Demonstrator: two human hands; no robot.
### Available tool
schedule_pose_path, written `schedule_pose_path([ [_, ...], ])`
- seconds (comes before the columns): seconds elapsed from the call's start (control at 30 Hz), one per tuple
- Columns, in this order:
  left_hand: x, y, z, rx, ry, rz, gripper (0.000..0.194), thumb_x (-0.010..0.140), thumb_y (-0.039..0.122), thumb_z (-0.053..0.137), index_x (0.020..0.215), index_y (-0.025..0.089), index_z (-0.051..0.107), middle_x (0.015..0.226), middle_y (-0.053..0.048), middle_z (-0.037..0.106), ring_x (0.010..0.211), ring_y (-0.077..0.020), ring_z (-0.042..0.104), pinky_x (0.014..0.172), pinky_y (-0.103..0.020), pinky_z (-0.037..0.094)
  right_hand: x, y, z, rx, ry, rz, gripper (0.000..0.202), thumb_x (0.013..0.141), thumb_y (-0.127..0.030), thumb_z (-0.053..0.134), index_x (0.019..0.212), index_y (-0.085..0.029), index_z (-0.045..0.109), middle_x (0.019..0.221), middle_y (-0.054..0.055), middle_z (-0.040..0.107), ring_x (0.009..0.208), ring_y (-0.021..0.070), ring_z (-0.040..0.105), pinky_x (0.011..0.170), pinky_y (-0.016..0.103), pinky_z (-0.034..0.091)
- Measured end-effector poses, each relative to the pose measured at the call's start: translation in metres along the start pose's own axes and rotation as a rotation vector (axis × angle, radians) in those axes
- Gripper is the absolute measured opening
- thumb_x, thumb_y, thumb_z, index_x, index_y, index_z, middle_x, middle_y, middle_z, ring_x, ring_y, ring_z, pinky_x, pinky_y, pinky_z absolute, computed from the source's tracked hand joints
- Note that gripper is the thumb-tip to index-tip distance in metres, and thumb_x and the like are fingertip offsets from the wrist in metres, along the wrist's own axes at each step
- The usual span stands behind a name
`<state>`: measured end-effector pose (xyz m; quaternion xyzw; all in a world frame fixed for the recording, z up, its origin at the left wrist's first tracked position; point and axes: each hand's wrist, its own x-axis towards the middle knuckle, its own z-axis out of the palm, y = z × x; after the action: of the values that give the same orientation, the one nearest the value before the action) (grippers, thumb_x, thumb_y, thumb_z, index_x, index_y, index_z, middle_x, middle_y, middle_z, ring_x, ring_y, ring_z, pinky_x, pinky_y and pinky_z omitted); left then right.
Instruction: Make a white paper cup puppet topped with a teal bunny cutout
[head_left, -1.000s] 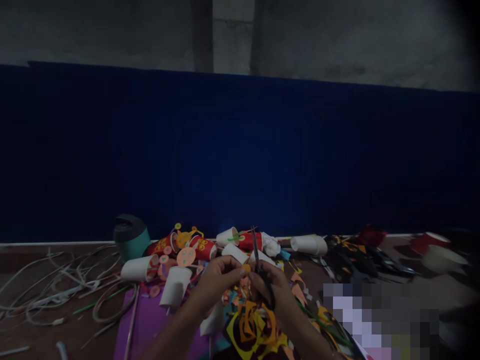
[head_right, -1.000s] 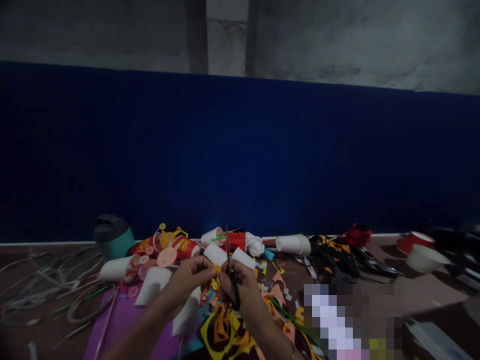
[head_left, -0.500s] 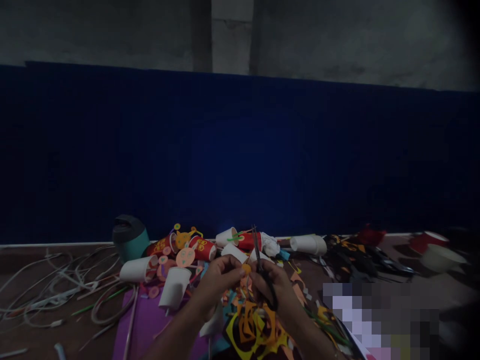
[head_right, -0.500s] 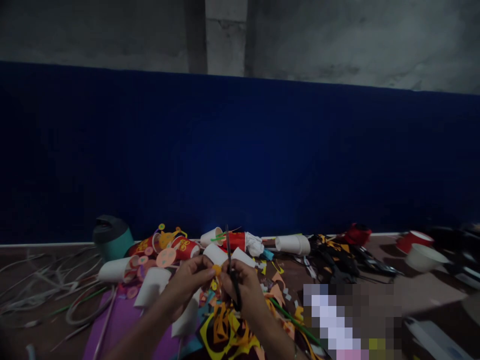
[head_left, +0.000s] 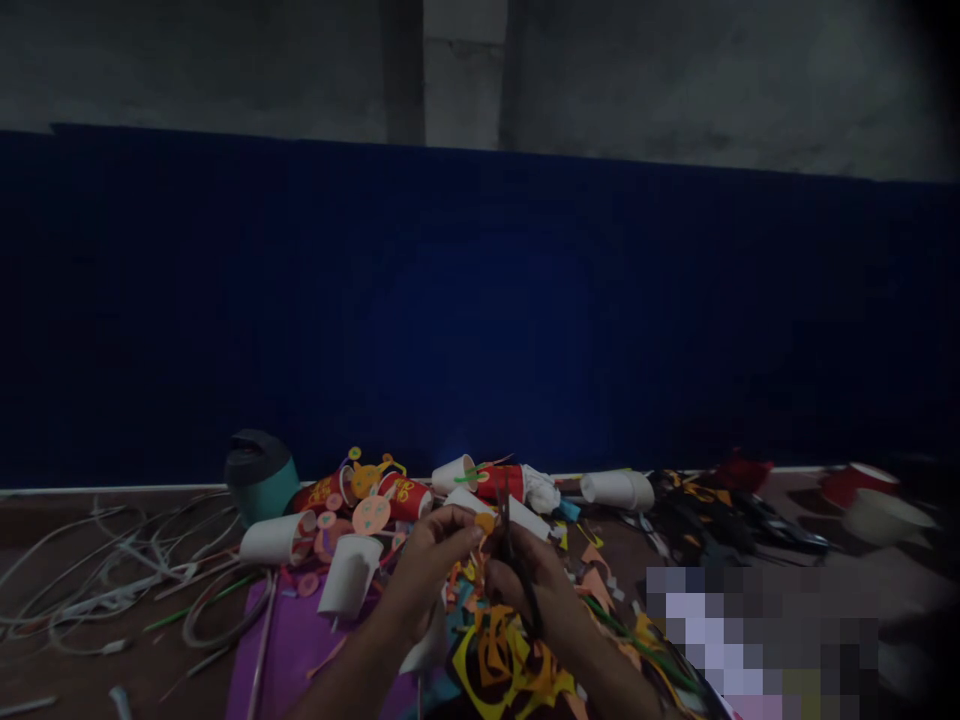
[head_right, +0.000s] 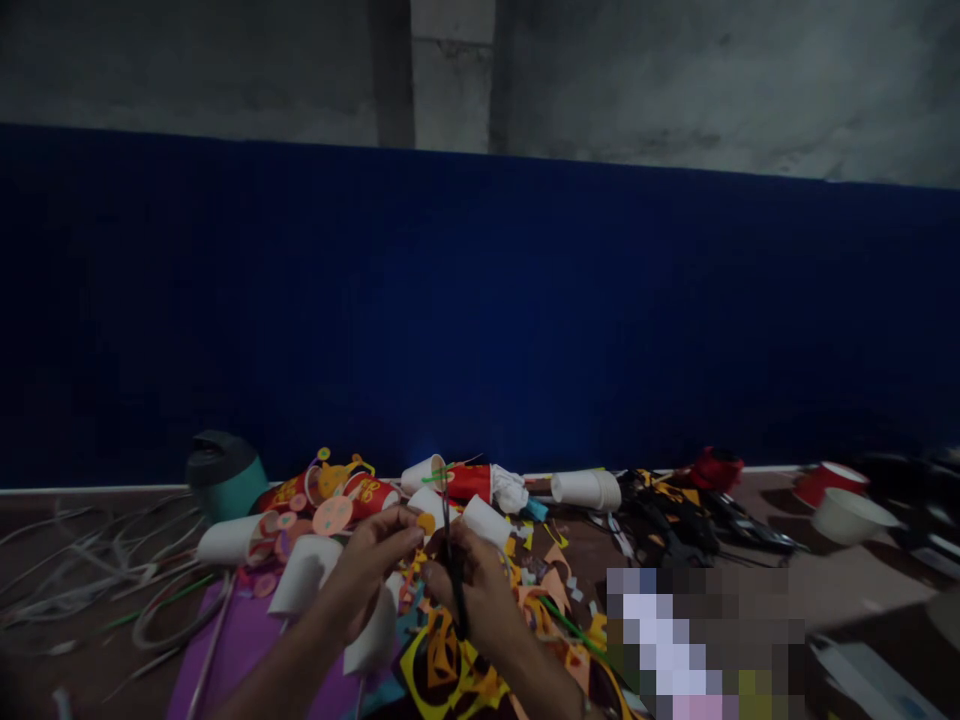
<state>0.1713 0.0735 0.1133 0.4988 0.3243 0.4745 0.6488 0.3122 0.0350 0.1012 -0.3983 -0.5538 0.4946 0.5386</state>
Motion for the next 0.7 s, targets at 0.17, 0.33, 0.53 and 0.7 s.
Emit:
schedule_pose_path([
  [0.17, -0.0021, 0.0003, 0.0009, -0.060, -0.009, 0.006, 0.008, 0.074, 0.020, 0.066, 0.072, 0.016, 0.060, 0.071, 0.000, 0.059, 0.069, -0.0131, 0.052, 0.067, -0.024, 0.041, -0.0016, -0.0001, 0.0065, 0.005, -0.051, 0.009, 0.031, 0.073, -0.044, 0.068, 0.080, -0.017, 0.056, 0.068, -0.003, 0.050, 0.059, 0.0112, 0.046, 0.055, 0.024, 0.041],
  [0.33, -0.0034, 0.0004, 0.0026, -0.074, -0.010, -0.001, 0.008, 0.074, 0.020, 0.066, 0.072, 0.016, 0.060, 0.069, 0.000, 0.059, 0.067, -0.0128, 0.053, 0.066, -0.024, 0.041, -0.0039, -0.0012, 0.0084, -0.005, -0.029, 0.028, 0.033, 0.072, -0.046, 0.069, 0.082, -0.017, 0.057, 0.068, -0.003, 0.049, 0.059, 0.0115, 0.045, 0.053, 0.023, 0.041],
  [0.53, -0.0036, 0.0015, 0.0017, -0.077, 0.016, -0.004, 0.009, 0.072, 0.020, 0.067, 0.071, 0.017, 0.059, 0.068, 0.001, 0.058, 0.067, -0.0128, 0.053, 0.066, -0.024, 0.041, -0.0042, 0.0017, 0.0072, -0.005, -0.031, 0.014, 0.031, 0.072, -0.045, 0.070, 0.082, -0.018, 0.059, 0.066, -0.003, 0.048, 0.058, 0.0111, 0.042, 0.052, 0.023, 0.039],
  [0.7, -0.0040, 0.0050, 0.0034, -0.062, 0.028, -0.010, 0.011, 0.071, 0.024, 0.069, 0.070, 0.017, 0.060, 0.067, 0.001, 0.059, 0.066, -0.0128, 0.053, 0.065, -0.023, 0.041, -0.0040, -0.0027, 0.0084, -0.013, -0.027, 0.035, 0.031, 0.072, -0.047, 0.068, 0.081, -0.018, 0.060, 0.062, -0.003, 0.048, 0.055, 0.0119, 0.043, 0.051, 0.023, 0.039],
])
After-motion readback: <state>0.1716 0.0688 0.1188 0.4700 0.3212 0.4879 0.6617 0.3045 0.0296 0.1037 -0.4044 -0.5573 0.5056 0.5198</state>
